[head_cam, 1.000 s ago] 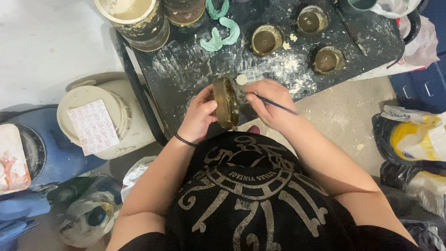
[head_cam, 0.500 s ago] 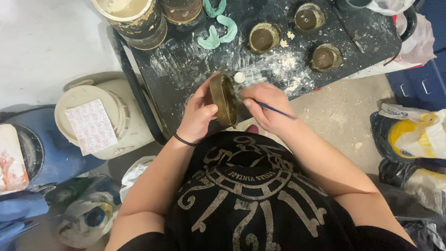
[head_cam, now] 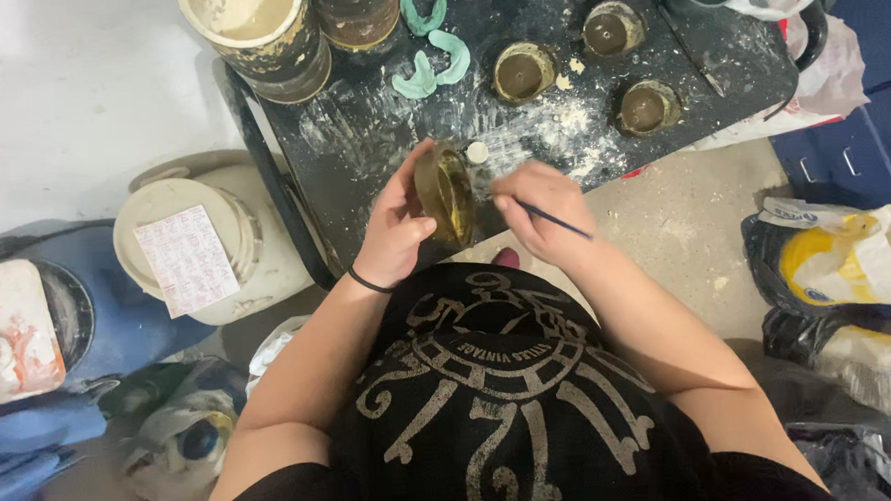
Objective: The person picks up small ceramic bowls from a cluttered table and applies a dark liquid to their interiors using a small brush. They handle the bowls one at a time, rotating them to cover the inside surfaces before placing them back on the table.
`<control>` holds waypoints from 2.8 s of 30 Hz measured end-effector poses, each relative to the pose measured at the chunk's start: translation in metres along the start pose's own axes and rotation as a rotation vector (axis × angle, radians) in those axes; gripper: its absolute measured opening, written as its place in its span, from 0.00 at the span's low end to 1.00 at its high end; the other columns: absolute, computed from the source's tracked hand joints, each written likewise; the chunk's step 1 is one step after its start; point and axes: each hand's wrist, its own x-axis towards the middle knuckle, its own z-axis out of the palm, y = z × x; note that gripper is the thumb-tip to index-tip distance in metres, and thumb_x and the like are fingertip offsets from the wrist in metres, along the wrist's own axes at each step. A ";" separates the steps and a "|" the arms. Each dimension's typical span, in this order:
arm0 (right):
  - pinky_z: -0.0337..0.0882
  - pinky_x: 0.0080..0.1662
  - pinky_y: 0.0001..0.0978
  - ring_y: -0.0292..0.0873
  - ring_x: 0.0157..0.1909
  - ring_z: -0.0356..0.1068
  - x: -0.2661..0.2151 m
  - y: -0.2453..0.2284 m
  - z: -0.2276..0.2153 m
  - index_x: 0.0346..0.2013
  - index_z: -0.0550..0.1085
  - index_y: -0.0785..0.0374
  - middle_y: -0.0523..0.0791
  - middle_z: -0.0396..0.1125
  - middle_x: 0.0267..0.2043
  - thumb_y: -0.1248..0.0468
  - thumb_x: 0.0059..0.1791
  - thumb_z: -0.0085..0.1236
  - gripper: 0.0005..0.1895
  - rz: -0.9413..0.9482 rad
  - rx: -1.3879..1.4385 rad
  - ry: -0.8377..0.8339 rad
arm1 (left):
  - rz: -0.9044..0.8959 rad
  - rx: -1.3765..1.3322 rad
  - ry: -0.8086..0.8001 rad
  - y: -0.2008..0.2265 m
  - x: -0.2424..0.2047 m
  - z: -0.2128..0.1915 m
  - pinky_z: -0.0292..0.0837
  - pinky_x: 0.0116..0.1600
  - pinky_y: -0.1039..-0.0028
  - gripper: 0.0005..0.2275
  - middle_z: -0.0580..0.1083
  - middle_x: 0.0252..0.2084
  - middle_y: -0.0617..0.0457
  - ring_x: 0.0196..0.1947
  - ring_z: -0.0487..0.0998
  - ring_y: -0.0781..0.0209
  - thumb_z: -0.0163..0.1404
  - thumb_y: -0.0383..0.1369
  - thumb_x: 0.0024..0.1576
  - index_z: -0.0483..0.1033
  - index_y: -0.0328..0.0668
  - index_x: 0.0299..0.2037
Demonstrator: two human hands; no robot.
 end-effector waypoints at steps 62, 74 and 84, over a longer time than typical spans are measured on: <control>0.67 0.60 0.54 0.64 0.58 0.69 -0.014 0.146 -0.145 0.46 0.66 0.59 0.59 0.68 0.62 0.52 0.30 0.80 0.39 0.121 0.040 -0.438 | -0.341 0.459 0.224 -0.095 0.036 0.139 0.64 0.69 0.42 0.36 0.59 0.71 0.29 0.69 0.63 0.23 0.58 0.31 0.60 0.50 0.34 0.74; 0.72 0.52 0.41 0.51 0.45 0.75 0.007 0.133 -0.030 0.55 0.80 0.58 0.49 0.76 0.43 0.63 0.58 0.54 0.13 0.227 0.294 -0.050 | -0.020 -0.329 0.331 -0.044 0.024 0.058 0.89 0.38 0.61 0.44 0.73 0.61 0.31 0.44 0.84 0.39 0.34 0.71 0.54 0.47 0.58 0.78; 0.72 0.49 0.54 0.65 0.45 0.74 -0.014 0.117 0.023 0.43 0.79 0.63 0.57 0.74 0.37 0.66 0.55 0.54 0.08 0.361 0.121 -0.127 | -0.259 -0.340 0.558 -0.010 0.026 0.048 0.86 0.29 0.58 0.44 0.80 0.42 0.28 0.31 0.84 0.35 0.23 0.69 0.59 0.75 0.34 0.58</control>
